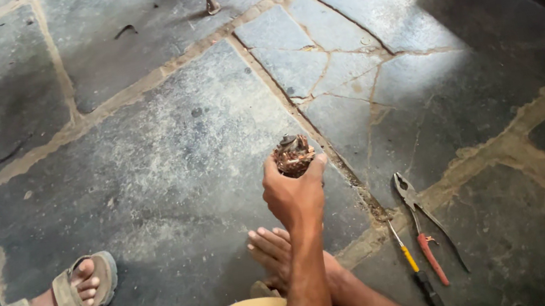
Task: The person sits on the floor and uses a screwdriver and pliers to scrape and clean a small cylindrical motorcycle component with copper windings. The person repeatedly rotates the part and uses the tools to remove debris from the windings.
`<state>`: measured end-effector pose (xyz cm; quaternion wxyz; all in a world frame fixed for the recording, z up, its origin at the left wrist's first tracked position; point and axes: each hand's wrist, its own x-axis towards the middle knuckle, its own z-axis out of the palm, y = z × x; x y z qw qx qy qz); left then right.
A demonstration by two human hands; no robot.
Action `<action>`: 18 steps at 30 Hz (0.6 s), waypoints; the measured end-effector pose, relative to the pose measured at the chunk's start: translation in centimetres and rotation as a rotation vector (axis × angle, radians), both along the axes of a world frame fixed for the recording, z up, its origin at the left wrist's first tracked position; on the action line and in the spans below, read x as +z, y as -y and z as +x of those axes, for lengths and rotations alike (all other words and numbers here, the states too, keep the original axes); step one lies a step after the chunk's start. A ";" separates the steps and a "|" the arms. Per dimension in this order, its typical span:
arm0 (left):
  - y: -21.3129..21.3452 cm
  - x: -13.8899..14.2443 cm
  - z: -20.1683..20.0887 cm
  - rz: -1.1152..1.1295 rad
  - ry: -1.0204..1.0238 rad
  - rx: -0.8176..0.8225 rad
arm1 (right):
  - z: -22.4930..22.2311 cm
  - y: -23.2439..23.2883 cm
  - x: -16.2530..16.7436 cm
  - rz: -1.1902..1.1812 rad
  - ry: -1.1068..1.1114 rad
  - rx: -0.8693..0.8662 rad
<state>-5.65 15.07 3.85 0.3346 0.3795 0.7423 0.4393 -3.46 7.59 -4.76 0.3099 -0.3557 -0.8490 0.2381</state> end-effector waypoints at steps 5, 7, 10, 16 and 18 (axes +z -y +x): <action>0.2 0.3 -0.5 -0.008 0.006 0.020 | 3.9 -4.7 1.3 0.027 0.270 -0.145; 0.1 0.7 -0.5 -0.023 -0.004 0.039 | 6.4 -7.0 2.4 -0.150 0.266 -0.191; -0.2 0.9 0.1 -0.019 0.011 0.037 | 7.9 -7.2 3.1 0.243 0.369 -0.315; -0.2 0.1 0.2 0.040 -0.002 -0.023 | 4.1 -0.5 1.8 -0.129 0.307 -0.032; 0.1 -0.2 -0.1 0.016 0.001 -0.018 | 4.4 0.2 1.5 -0.220 0.365 0.045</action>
